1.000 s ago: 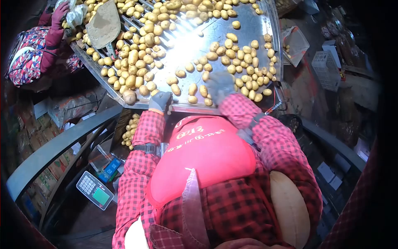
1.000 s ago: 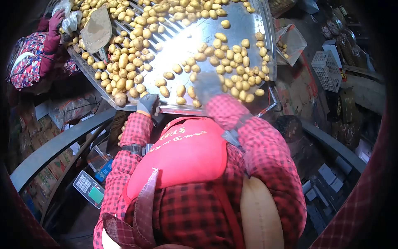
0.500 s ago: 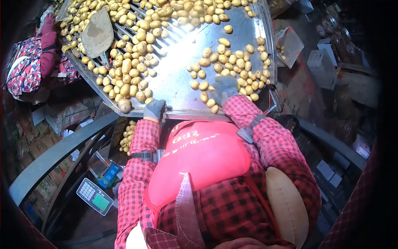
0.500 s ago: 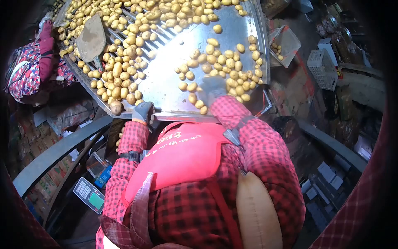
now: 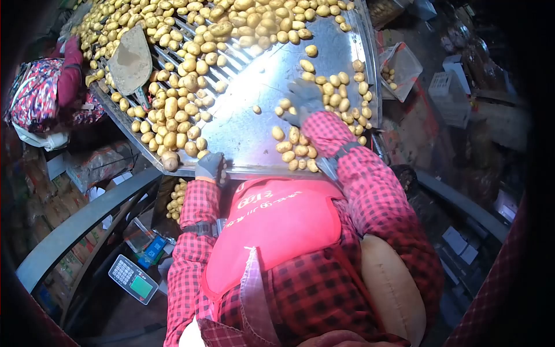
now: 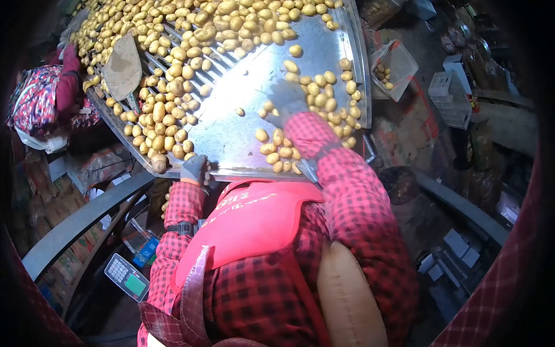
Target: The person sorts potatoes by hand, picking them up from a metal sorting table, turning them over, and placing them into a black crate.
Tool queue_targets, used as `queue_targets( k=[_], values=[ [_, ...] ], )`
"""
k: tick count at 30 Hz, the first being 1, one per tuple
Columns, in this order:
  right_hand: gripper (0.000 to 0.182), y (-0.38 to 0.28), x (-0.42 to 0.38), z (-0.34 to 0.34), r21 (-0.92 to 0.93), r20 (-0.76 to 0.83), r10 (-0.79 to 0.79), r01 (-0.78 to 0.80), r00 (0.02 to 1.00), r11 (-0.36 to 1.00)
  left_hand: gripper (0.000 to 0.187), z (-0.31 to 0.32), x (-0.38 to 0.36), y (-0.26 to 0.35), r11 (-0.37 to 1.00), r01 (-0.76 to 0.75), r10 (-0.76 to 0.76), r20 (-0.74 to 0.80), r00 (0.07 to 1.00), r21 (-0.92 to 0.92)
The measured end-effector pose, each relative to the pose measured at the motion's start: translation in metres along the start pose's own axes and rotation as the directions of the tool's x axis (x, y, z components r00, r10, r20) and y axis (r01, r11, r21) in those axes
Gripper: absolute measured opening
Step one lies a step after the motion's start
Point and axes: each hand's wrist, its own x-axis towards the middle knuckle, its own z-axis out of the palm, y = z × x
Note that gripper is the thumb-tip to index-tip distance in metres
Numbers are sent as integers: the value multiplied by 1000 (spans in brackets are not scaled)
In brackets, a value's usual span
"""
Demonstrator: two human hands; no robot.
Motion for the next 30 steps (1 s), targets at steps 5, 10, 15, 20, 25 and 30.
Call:
queue_targets(
  k=[5,10,15,20,25,30],
  values=[
    [37,27,-61,7,75,-74,261,-256,962,964,26,-12,16,-11,999,1,-1,8,1000,36],
    [44,59,-25,0,117,-85,325,-315,942,942,25,-10,20,-11,996,-6,8,-27,1000,95],
    [70,86,69,-3,-14,-476,220,-257,852,966,24,-6,17,-9,999,31,-30,-46,998,23],
    [76,93,69,-5,2,140,401,-405,905,914,24,-4,18,-9,998,7,-1,-113,994,57],
    [76,135,41,-12,57,-38,526,-524,849,850,25,-9,24,-13,996,55,-49,-92,995,64],
    [77,157,11,-6,108,-78,592,-584,802,805,25,-8,18,-6,987,65,-53,-83,995,146]
  ],
)
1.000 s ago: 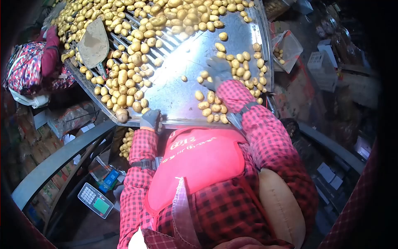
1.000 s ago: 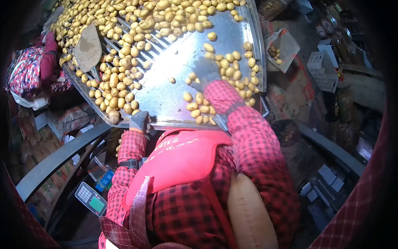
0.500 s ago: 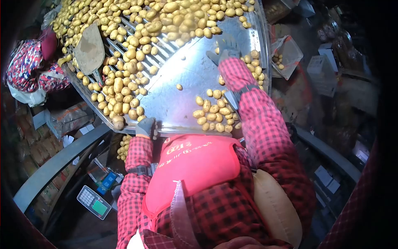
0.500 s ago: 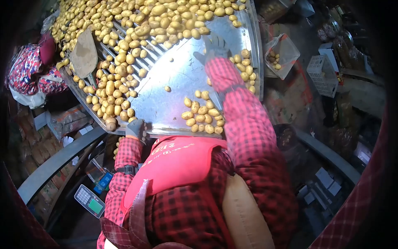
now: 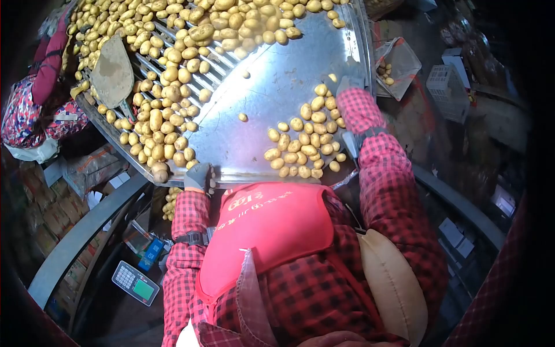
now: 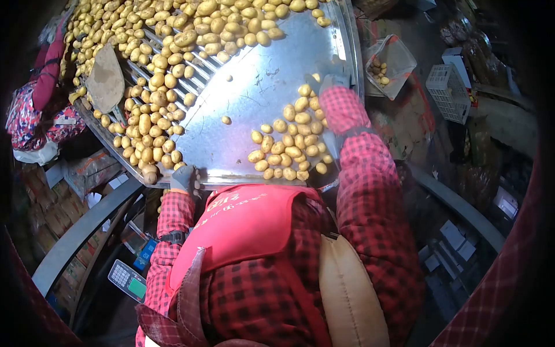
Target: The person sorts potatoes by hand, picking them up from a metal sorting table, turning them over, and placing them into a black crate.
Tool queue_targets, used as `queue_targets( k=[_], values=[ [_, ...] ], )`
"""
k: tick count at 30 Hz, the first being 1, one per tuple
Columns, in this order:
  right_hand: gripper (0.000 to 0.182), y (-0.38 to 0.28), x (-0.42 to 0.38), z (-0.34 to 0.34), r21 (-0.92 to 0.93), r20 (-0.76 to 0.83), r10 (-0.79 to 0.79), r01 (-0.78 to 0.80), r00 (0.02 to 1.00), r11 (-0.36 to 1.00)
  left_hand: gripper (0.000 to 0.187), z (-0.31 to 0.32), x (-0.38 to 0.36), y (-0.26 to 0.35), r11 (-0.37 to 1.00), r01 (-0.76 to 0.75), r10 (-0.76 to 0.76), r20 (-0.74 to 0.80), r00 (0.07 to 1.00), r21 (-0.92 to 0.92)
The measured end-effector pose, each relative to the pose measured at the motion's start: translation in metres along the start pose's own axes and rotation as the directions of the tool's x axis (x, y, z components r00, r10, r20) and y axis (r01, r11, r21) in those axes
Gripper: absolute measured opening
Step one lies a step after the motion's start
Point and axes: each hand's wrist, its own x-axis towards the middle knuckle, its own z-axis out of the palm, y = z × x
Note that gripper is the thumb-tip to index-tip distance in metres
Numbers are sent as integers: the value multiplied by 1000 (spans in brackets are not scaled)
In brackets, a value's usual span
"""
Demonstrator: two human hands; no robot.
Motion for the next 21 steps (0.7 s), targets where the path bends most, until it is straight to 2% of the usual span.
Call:
queue_targets(
  k=[6,9,12,15,16,19,21],
  values=[
    [78,-1,-92,9,-12,50,-46,47,998,999,23,7,-11,6,994,43,-44,-13,999,-100],
    [78,-1,-127,17,-30,48,-42,44,998,999,22,9,-17,11,998,28,-30,-25,999,-62],
    [78,8,-112,13,-29,31,13,-12,999,999,22,2,-6,-1,995,-58,61,32,998,-84],
    [78,17,-75,5,-19,-4,86,-86,996,996,21,5,-14,3,991,-49,56,54,997,-125],
    [78,21,-67,0,-9,-19,98,-98,995,995,21,6,-18,9,996,-27,34,77,996,-89],
    [79,25,-82,5,-2,9,96,-96,995,995,20,8,-25,12,994,-41,49,74,996,-99],
    [79,21,-106,6,-15,40,75,-75,996,997,20,6,-17,9,997,-64,66,59,996,-32]
  ],
)
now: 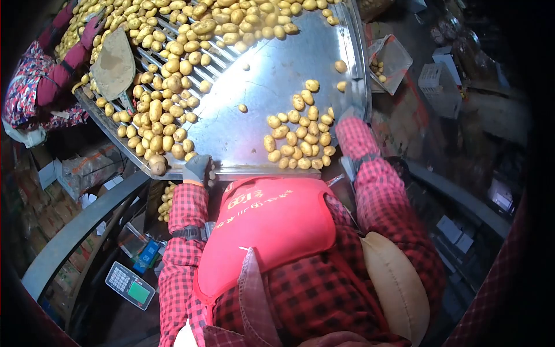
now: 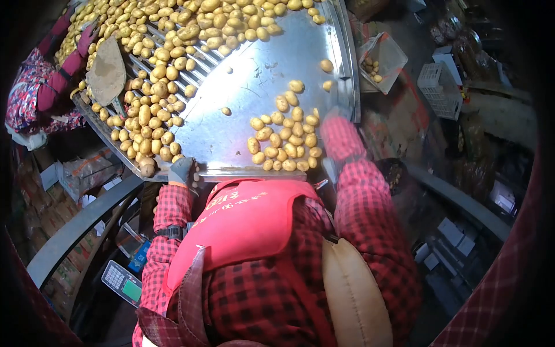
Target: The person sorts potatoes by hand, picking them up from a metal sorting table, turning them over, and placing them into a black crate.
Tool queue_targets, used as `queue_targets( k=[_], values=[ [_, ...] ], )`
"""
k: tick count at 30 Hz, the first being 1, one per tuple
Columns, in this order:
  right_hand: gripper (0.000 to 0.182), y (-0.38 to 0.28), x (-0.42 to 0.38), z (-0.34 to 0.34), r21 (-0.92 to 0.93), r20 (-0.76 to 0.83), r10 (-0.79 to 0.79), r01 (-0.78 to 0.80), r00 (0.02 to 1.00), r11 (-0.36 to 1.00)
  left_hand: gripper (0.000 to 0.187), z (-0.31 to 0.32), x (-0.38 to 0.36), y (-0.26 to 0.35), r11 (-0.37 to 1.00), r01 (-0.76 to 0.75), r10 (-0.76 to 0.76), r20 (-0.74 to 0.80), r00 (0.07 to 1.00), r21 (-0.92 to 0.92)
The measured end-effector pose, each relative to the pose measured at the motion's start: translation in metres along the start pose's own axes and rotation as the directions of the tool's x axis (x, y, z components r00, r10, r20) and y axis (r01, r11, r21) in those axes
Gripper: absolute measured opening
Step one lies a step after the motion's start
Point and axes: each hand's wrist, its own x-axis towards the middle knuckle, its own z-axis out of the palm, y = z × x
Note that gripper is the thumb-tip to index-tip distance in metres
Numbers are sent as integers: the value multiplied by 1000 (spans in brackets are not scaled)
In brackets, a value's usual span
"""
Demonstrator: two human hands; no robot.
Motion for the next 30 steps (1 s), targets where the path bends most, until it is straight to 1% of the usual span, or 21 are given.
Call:
queue_targets(
  k=[2,4,5,7,9,11,14,16,17,19,20,21,22,24,25,26,27,28,29,30],
  values=[
    [79,-5,-18,-3,-16,23,-11,11,1000,1000,20,-9,11,-9,1000,1,-2,36,999,30],
    [79,-8,1,-6,5,9,1,-1,1000,1000,22,-9,13,-15,999,-14,15,31,999,-30],
    [79,-9,13,-8,25,-30,4,-3,1000,1000,23,-9,13,-16,998,-22,24,26,999,-57],
    [80,-19,43,-15,29,-65,22,-20,998,999,25,-9,13,-14,999,-30,31,25,999,-19],
    [80,-31,58,-19,34,-59,45,-43,997,998,26,-9,13,-14,998,-53,53,27,998,20],
    [80,-50,61,-19,24,-4,58,-58,998,998,26,-5,9,-11,999,-49,49,12,999,0],
    [80,-82,31,-15,-7,112,67,-67,991,998,22,-10,11,-13,999,-32,31,32,999,16],
    [80,-101,7,-7,-40,158,-3,10,987,999,22,-11,14,-14,998,-33,31,45,999,46],
    [81,-106,-8,-3,-58,176,-53,64,983,996,22,-11,14,-14,999,-39,38,32,999,28],
    [80,-103,-32,11,-90,175,-182,200,968,976,21,-7,8,-12,999,-50,50,8,999,-4],
    [79,-99,-41,21,-105,173,-243,263,954,959,20,-7,7,-15,999,-33,33,16,999,-26],
    [79,-91,-43,32,-91,179,-262,281,948,955,20,-6,7,-14,999,-20,21,26,999,-44],
    [70,-78,-48,40,-76,74,-358,363,931,929,20,-6,7,-11,998,-12,14,38,999,-59],
    [51,-55,-68,47,-78,-138,-522,516,842,853,19,-5,5,-7,1000,-14,14,24,1000,-23],
    [49,-59,-77,33,-55,-8,-432,431,902,901,19,-5,6,-8,1000,-7,8,13,1000,-21],
    [47,-62,-84,18,-43,127,-332,340,935,940,20,-5,7,-10,1000,2,-2,1,1000,-20],
    [45,-67,-88,3,-45,263,-221,241,939,969,20,-6,6,-10,1000,-25,25,22,999,-15],
    [46,-73,-76,-5,20,453,-302,330,838,944,20,-5,4,-9,999,-14,15,13,1000,-39],
    [47,-79,-53,-10,103,614,-371,396,696,912,20,-3,0,-7,998,-5,6,7,1000,-59],
    [49,-93,-64,-6,159,497,-488,477,718,864,20,0,-2,-4,997,2,-2,4,1000,-78]
  ],
)
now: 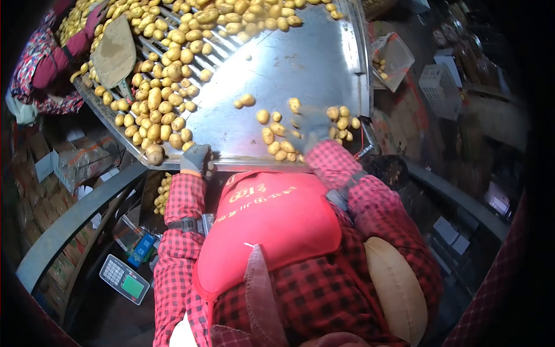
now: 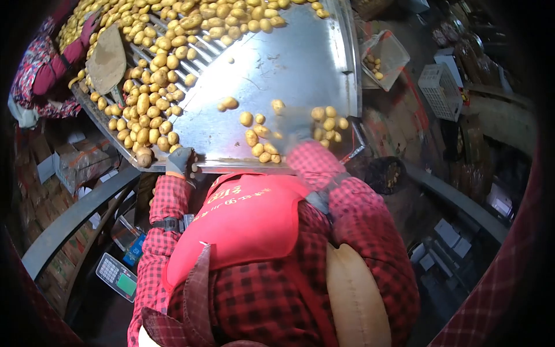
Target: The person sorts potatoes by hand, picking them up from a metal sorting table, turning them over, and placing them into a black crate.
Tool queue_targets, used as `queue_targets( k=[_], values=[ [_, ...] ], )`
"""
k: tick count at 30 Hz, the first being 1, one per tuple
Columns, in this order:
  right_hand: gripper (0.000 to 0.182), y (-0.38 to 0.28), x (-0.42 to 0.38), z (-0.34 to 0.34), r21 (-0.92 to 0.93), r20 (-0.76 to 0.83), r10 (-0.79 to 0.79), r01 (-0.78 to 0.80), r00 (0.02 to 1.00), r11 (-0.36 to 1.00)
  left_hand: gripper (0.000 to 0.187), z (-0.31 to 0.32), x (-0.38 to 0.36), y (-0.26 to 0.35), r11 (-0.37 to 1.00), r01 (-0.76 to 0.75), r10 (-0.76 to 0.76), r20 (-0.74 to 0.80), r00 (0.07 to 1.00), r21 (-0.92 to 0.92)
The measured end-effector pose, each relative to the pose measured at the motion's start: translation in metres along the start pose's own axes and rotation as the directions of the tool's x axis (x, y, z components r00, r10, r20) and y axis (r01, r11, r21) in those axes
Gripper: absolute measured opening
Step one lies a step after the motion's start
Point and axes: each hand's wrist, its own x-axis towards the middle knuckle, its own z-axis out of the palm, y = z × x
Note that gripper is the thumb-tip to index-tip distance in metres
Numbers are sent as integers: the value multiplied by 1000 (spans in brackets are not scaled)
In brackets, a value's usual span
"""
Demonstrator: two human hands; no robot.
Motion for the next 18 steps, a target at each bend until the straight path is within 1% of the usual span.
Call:
queue_targets(
  k=[1,2,4,5,7,8,9,12,14,15,18],
  values=[
    [52,-17,0,7,-26,-126,-109,106,986,994,19,1,-1,2,1000,9,-9,2,1000,-6],
    [55,-52,-7,31,-158,-527,-232,174,818,972,18,5,-5,3,1000,-1,1,-6,1000,-22],
    [60,-64,9,51,-327,-472,-338,194,814,925,17,4,-4,1,999,-35,36,32,999,-41],
    [63,-66,14,60,-403,-438,-389,209,810,891,18,1,1,-1,1000,-28,28,51,998,-6],
    [54,-53,9,59,-257,-373,-304,217,876,942,23,-7,8,-3,998,-11,7,77,997,59],
    [49,-43,4,58,-187,-330,-267,215,905,959,23,-9,10,-4,998,-15,11,75,997,59],
    [52,-35,-2,55,-250,-124,-144,109,982,962,23,-7,8,-3,998,-21,17,72,997,56],
    [48,-19,-18,51,-289,-52,122,-132,991,948,22,-7,6,-4,998,-38,34,70,997,51],
    [48,-25,-22,43,-222,-81,100,-116,992,968,23,-5,4,-2,997,-36,31,64,997,69],
    [47,-32,-26,33,-187,-96,95,-111,991,976,25,-3,2,-3,996,-55,52,42,998,65],
    [50,-95,-5,1,-301,58,-136,148,989,942,25,-3,3,-3,997,-54,52,41,998,59]
  ],
)
